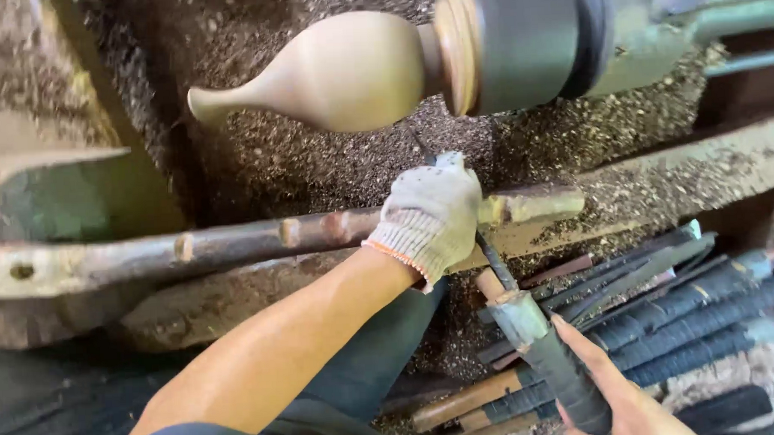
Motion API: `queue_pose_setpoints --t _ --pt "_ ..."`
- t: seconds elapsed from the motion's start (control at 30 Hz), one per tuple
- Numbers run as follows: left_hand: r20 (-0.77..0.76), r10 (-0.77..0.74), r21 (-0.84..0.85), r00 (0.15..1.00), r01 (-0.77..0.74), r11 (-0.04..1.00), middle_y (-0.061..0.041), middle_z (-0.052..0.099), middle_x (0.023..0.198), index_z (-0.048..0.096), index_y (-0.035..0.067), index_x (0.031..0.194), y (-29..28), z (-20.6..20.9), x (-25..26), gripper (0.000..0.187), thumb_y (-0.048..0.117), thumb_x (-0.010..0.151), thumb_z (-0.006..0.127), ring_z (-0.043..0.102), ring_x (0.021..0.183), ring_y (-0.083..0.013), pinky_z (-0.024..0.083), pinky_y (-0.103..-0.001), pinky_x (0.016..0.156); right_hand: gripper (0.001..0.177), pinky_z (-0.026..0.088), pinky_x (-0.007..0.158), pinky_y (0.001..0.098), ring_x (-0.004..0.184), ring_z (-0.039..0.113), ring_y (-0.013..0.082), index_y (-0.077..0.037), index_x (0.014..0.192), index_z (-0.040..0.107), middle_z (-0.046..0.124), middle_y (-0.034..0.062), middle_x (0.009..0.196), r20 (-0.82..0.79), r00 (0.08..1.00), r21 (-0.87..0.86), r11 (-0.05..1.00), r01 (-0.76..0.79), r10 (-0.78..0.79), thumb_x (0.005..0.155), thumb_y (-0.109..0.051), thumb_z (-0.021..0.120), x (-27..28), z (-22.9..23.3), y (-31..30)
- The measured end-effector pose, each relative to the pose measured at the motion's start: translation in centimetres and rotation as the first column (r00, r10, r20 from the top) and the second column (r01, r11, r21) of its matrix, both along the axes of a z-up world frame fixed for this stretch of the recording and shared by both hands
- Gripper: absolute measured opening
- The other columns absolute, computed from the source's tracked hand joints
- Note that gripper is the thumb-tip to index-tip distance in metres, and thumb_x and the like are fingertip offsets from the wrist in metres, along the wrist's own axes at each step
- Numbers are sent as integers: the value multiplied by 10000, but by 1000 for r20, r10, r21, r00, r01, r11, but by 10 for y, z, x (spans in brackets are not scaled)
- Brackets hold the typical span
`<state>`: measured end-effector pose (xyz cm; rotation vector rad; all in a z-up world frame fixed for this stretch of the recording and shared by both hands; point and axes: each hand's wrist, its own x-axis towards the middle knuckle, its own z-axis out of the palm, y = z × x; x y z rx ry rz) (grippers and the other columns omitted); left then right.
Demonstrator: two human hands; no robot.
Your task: The person sits at a wood lathe shaping a spinning wooden vase-shaped blank, holding a chisel against the rotating wood with both hands to refine its profile. They then stop the lathe, hold the turned piece, and squeeze dark liquid from a plastic bottle onto its surface while rotating it by hand.
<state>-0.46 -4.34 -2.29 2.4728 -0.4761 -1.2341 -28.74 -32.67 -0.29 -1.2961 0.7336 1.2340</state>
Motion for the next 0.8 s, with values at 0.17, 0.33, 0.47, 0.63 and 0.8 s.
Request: queue_pose_setpoints --t 0.17,0.33,0.47,0.63,0.8 --pt "50 29 -17 998 -28 999 -235 714 1078 735 36 1000 1 3 -2 228 108 795 667 711 1034 -389 568 -475 886 1159 554 782 242 790 610 92 -271 1662 170 664 55 947 226 944 -20 970 -243 241 776 94 821 12 -22 -14" --pt "101 32 -16 994 -30 999 -259 673 1119 733 7 994 1 -2 -5 261 116 760 700 704 1021 -393 568 -475 862 1090 548 784 258 788 665 97 -227 1680 237 677 70 1058 279 905 -158 945 -286 320 785 53 793 7 -31 -8" --pt "112 20 -33 993 -16 999 -254 659 1128 727 1 1015 1 -4 -6 297 132 749 727 703 1013 -389 566 -474 858 1066 524 809 246 829 691 88 -195 1610 289 653 64 1134 380 882 -217 954 -208 279 701 75 774 14 -22 17" --pt "127 -6 -42 992 12 999 -235 656 1138 729 6 1015 2 -3 -5 310 146 740 758 703 1011 -383 568 -465 855 1142 549 795 274 800 650 134 -246 1655 198 638 90 989 258 954 -64 988 -137 149 748 105 796 -16 -36 7" --pt "109 -57 -26 992 60 998 -222 642 1154 729 10 1017 1 3 -2 338 166 723 790 692 1033 -371 559 -454 872 1238 547 791 288 818 604 147 -253 1721 136 613 96 957 260 964 43 996 -77 64 764 133 821 -52 -55 -3"
